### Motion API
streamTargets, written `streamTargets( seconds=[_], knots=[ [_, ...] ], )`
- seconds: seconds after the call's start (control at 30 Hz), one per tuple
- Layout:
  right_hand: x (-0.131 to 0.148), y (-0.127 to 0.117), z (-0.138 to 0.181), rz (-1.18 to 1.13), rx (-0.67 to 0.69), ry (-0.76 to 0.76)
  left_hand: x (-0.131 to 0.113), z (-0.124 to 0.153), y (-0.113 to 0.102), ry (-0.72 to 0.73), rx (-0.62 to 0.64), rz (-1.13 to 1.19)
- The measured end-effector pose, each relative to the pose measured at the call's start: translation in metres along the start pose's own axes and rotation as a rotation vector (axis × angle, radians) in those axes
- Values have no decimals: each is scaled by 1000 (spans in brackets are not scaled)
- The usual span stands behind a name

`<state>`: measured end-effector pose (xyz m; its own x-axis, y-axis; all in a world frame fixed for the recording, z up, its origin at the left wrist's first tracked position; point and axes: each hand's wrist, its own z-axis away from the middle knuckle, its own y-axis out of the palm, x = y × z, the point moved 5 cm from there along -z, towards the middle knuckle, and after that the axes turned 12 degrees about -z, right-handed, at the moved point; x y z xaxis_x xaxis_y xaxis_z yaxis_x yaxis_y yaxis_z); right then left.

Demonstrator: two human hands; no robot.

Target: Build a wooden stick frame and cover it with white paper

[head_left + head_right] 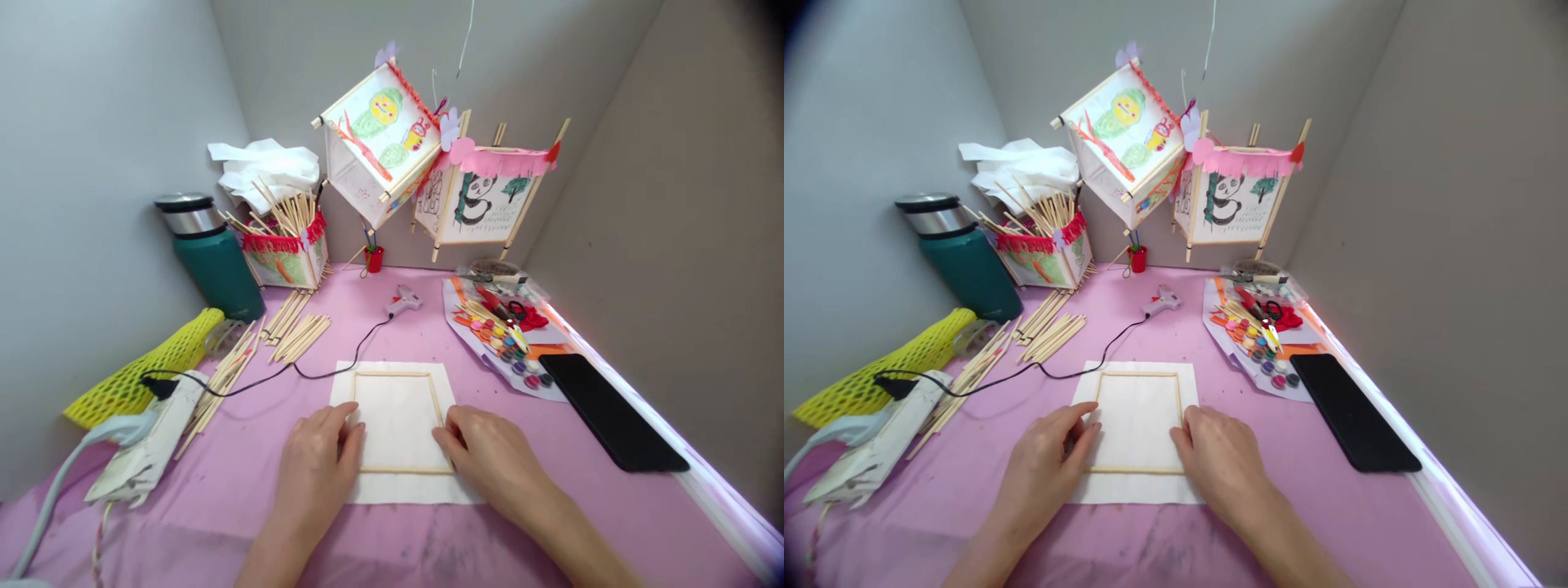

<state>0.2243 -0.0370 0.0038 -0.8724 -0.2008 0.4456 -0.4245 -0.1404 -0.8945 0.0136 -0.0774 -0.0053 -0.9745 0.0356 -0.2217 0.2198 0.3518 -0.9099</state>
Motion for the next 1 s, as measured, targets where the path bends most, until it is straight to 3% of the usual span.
streamTargets(
  seconds=[0.2,0.33,0.47,0.6,0.87,1.0],
  knots=[
    [1,-20,-4,-36,-63,-45,16,1,-8,-101,-59,183],
    [31,-27,-21,-100,-60,-268,23,1,-7,-71,19,167],
    [70,-6,-42,-135,38,-533,24,2,-5,-35,53,121],
    [92,23,-46,-140,112,-755,24,2,-2,-49,60,100],
    [99,36,-40,37,143,-1014,24,1,0,-44,68,112],
    [98,38,-41,44,134,-1068,24,0,0,-36,67,121]
  ],
)
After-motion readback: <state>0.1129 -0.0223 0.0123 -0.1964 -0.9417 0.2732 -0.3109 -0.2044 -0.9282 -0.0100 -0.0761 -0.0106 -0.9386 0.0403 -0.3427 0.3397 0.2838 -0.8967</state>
